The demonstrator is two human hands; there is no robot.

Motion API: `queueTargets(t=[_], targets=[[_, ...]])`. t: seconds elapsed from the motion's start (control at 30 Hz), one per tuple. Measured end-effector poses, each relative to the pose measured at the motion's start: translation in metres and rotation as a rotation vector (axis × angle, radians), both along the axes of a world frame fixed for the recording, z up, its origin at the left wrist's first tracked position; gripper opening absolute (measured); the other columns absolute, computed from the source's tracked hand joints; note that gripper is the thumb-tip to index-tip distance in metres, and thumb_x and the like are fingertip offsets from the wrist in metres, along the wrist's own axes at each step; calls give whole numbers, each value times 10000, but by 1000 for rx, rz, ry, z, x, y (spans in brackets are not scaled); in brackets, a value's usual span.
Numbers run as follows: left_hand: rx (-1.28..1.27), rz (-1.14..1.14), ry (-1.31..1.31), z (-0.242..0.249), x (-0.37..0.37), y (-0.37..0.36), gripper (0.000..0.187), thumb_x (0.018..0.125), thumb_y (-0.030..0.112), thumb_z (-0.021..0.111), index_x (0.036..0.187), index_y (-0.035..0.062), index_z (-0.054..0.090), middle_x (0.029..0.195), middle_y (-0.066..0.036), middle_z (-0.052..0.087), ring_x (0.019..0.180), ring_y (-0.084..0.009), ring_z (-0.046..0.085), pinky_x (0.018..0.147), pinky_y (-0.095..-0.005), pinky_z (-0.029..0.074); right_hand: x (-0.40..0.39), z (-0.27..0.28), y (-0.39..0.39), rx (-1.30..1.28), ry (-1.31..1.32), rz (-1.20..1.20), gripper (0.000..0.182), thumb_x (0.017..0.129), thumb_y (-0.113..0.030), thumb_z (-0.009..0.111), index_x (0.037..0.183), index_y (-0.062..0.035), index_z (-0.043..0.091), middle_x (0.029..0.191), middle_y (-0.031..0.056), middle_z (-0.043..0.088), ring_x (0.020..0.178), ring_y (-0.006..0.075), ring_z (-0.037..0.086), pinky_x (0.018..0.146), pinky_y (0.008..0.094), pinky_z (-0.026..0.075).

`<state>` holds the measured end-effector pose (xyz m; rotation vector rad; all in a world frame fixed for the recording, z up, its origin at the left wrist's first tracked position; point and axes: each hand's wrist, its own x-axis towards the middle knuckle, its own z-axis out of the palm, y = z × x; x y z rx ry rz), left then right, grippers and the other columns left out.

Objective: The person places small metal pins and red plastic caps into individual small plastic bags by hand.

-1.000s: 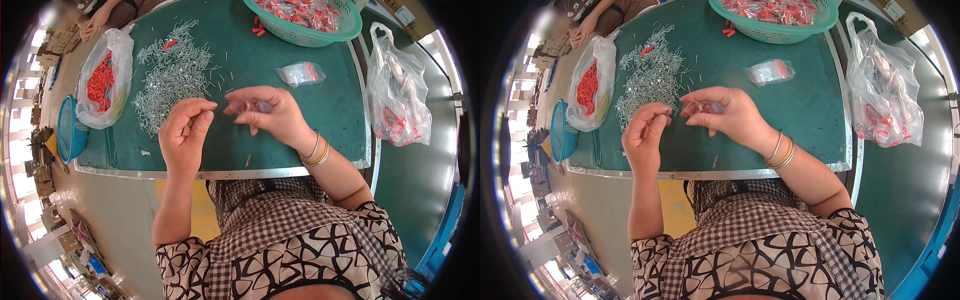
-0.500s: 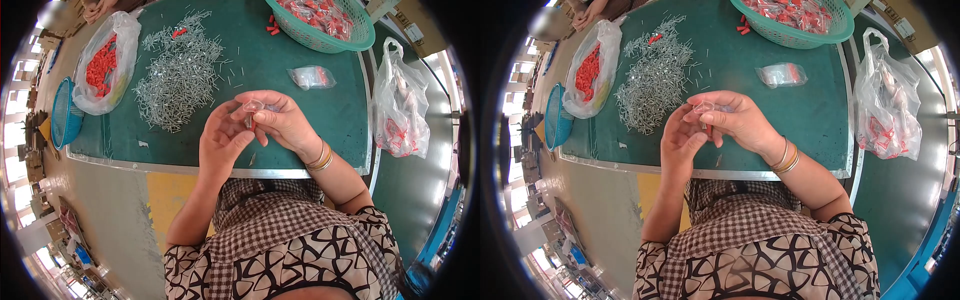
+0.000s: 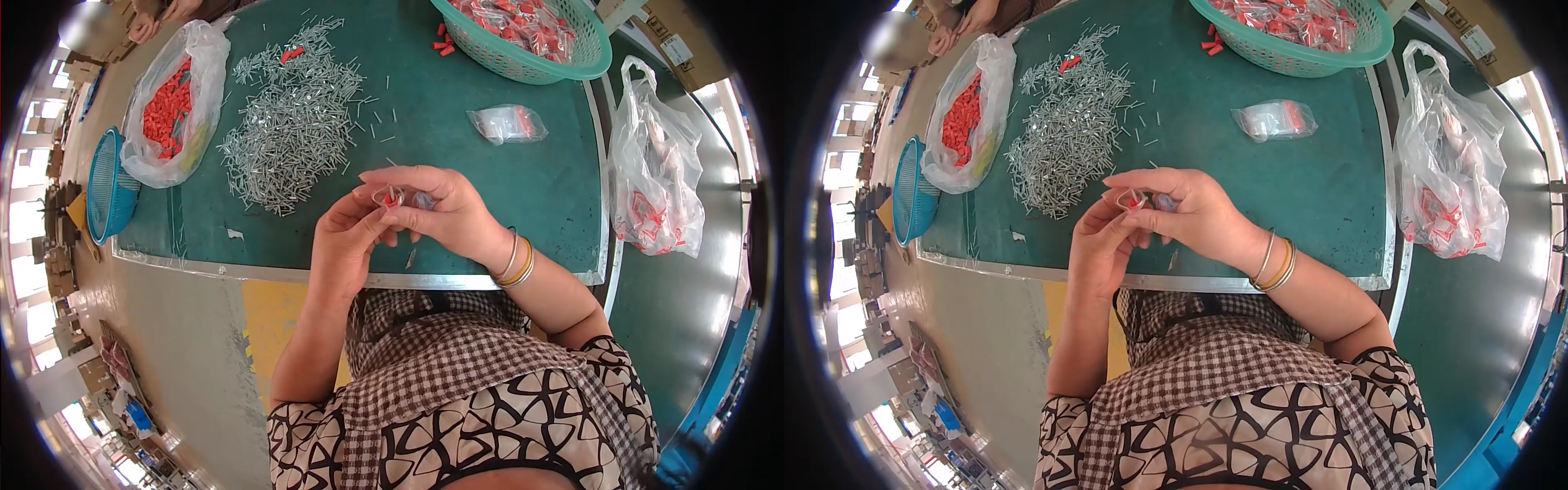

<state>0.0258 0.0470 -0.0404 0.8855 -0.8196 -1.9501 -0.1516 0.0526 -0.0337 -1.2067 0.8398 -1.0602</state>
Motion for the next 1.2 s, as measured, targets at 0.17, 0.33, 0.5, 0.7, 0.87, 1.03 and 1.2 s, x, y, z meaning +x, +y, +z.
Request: queueTargets(t=[0.17, 0.33, 0.5, 0.7, 0.87, 1.03, 1.2], targets=[[-51, 16, -201, 15, 9, -8, 159, 892, 40, 660, 1041, -14, 649, 954, -66, 687, 778, -129, 648, 638, -264, 536, -2, 9, 1, -61, 133, -28, 497, 830, -37, 717, 1307, -92, 587, 996, 14, 665, 608, 24, 485, 542, 182, 469], [-94, -67, -337, 35, 17, -23, 138, 902, 41, 640, 1031, -10, 646, 964, -82, 688, 770, -144, 662, 660, -272, 562, -4, 7, 2, -182, 306, -96, 517, 808, -14, 718, 1302, -99, 591, 982, 30, 666, 627, 46, 502, 569, 211, 470], [14, -106, -197, 34, 9, -24, 187, 905, 54, 644, 1087, 11, 630, 1020, -79, 673, 813, -162, 665, 611, -259, 544, 3, -8, 0, -392, 218, -299, 420, 809, -20, 691, 1220, -73, 621, 1005, 91, 685, 813, 211, 651, 687, 301, 537], [62, -24, -13, 13, 2, -18, 174, 902, 70, 657, 1064, 19, 621, 973, -70, 672, 749, -147, 647, 560, -245, 517, 6, -13, 0, -567, 380, -391, 400, 810, -35, 669, 1204, -50, 600, 1031, 128, 679, 885, 302, 671, 730, 366, 554], [-110, 66, -404, 33, 2, -25, 157, 893, 26, 642, 1047, 2, 620, 911, -87, 685, 657, -120, 621, 521, -250, 506, 2, -4, 2, -505, 401, -353, 439, 808, -59, 677, 1235, -50, 577, 1046, 142, 664, 886, 317, 660, 730, 387, 542], [-690, -52, -1237, 77, 12, -45, 153, 878, 64, 672, 1018, 2, 671, 883, -78, 699, 673, -121, 622, 583, -245, 496, 0, -4, 3, -408, 418, -391, 513, 778, -48, 725, 1269, -94, 585, 1070, 114, 670, 658, 244, 584, 632, 334, 526], [-1266, -149, -1648, 99, 17, -67, 155, 856, 66, 676, 1001, 9, 672, 874, -133, 677, 714, -219, 645, 672, -307, 503, 0, -6, 2, -417, 443, -379, 454, 785, -62, 721, 1223, -94, 606, 1023, 95, 677, 708, 250, 613, 665, 342, 528]])
